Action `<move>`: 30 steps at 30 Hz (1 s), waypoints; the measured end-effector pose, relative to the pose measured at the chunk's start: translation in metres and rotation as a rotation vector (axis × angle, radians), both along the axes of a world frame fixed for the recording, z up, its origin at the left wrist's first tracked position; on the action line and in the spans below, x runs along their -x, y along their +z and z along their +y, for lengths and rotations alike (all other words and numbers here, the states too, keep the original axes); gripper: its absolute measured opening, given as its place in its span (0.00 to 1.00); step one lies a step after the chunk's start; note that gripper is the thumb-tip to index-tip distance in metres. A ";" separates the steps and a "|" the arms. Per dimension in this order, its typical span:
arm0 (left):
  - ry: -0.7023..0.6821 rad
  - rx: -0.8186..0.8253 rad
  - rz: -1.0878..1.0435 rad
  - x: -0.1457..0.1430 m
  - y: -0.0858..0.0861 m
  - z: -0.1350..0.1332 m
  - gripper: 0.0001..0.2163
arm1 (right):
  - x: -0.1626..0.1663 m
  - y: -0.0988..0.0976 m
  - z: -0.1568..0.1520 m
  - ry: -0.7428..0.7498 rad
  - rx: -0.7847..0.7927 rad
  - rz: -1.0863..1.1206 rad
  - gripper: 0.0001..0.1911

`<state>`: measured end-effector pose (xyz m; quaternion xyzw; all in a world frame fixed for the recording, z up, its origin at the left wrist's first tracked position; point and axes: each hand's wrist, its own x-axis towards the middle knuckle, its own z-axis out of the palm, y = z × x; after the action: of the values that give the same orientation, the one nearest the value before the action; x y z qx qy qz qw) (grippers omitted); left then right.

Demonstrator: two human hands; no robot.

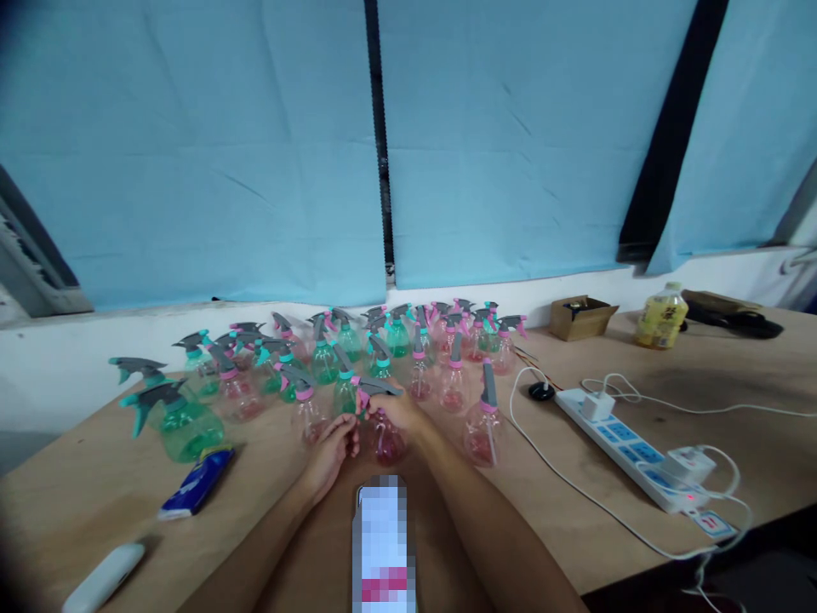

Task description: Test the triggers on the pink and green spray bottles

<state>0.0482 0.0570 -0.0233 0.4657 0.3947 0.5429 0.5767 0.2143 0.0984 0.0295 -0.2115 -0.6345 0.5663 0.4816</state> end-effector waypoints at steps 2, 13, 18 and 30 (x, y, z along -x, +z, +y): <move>-0.009 0.009 -0.021 0.000 0.002 0.000 0.10 | 0.000 0.000 0.000 0.010 -0.009 0.017 0.09; -0.149 0.095 -0.119 0.007 0.003 0.001 0.12 | -0.001 0.000 0.002 -0.021 -0.040 -0.064 0.14; -0.170 0.115 -0.146 0.008 0.004 0.000 0.13 | 0.001 0.001 0.000 -0.019 -0.020 -0.021 0.10; -0.142 0.109 -0.141 0.008 0.002 0.001 0.13 | 0.000 0.006 -0.002 0.013 0.007 -0.003 0.09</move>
<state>0.0407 0.0582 -0.0211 0.4211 0.3484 0.5098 0.6644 0.2141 0.0966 0.0359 -0.2099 -0.6348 0.5712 0.4762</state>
